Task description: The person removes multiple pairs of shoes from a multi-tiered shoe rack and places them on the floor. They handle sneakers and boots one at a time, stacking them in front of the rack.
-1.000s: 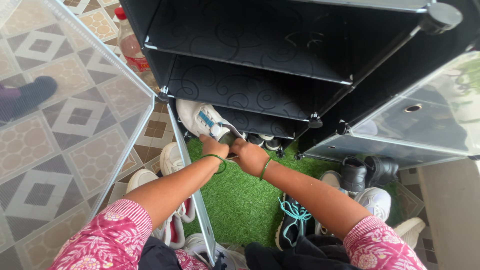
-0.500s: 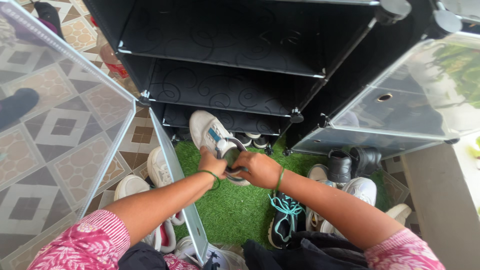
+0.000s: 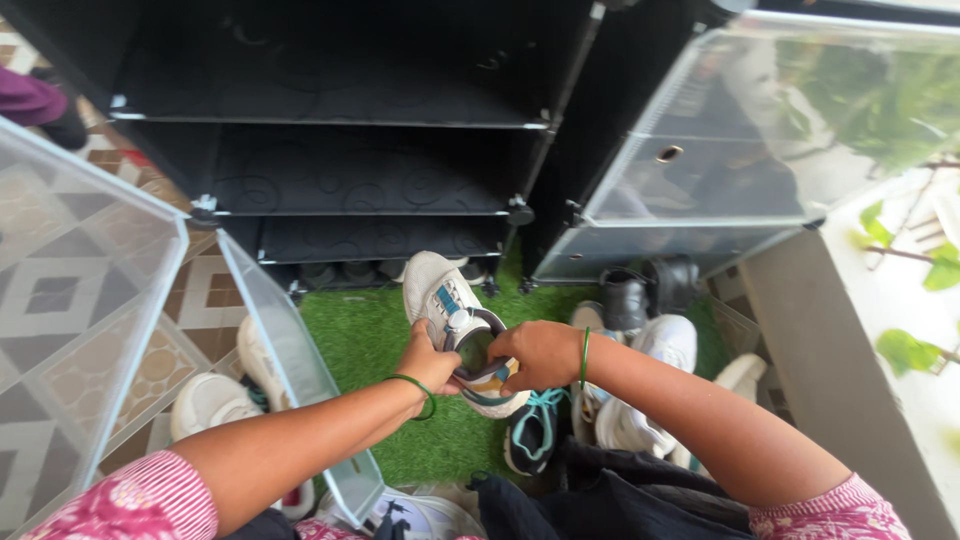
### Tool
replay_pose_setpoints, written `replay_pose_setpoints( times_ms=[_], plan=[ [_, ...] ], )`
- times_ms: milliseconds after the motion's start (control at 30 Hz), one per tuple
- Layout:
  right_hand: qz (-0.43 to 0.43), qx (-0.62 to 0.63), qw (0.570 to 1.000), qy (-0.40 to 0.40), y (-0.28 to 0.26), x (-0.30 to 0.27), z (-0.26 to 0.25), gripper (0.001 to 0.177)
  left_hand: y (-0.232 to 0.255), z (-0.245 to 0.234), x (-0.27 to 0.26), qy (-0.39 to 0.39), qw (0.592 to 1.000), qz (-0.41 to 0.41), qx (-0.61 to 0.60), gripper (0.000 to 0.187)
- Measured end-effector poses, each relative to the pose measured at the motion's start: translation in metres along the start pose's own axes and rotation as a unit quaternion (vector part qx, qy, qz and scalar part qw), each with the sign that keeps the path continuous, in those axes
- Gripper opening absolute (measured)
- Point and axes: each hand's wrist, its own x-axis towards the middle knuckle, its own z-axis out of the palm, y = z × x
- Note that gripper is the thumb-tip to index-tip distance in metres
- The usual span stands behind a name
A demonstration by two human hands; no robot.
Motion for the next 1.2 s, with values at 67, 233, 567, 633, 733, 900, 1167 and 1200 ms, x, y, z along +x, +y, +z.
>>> replay_pose_setpoints(
  times_ms=[67,233,567,633,733,900,1167,1200],
  plan=[
    [-0.047,-0.014,0.999,0.016,0.002,-0.016,-0.003,0.046,0.002,0.01,-0.004,-0.037,0.999,-0.001,0.002,0.092],
    [0.052,-0.022,0.998,-0.018,-0.006,-0.066,-0.02,0.053,0.012,0.038,-0.017,-0.137,0.99,0.01,0.021,0.088],
    [0.171,-0.041,0.984,0.034,-0.012,-0.171,-0.06,0.046,0.05,0.14,-0.039,-0.209,0.973,0.098,0.014,0.069],
    [0.212,-0.074,0.973,0.054,-0.012,-0.188,-0.065,0.047,0.055,0.168,-0.04,-0.202,0.972,0.123,0.003,0.065],
    [0.295,-0.106,0.947,0.066,-0.009,-0.208,-0.069,0.051,0.057,0.214,-0.038,-0.222,0.961,0.166,-0.019,0.06],
    [0.421,-0.136,0.894,0.074,0.019,-0.233,-0.065,0.053,0.051,0.282,-0.027,-0.312,0.933,0.141,-0.111,0.055],
    [0.481,-0.14,0.862,0.075,0.133,-0.255,-0.025,0.044,0.03,0.349,-0.018,-0.401,0.908,0.114,-0.047,0.068],
    [0.492,-0.133,0.858,0.065,0.146,-0.255,-0.018,0.044,0.027,0.355,-0.016,-0.408,0.904,0.117,-0.045,0.07]
  ],
)
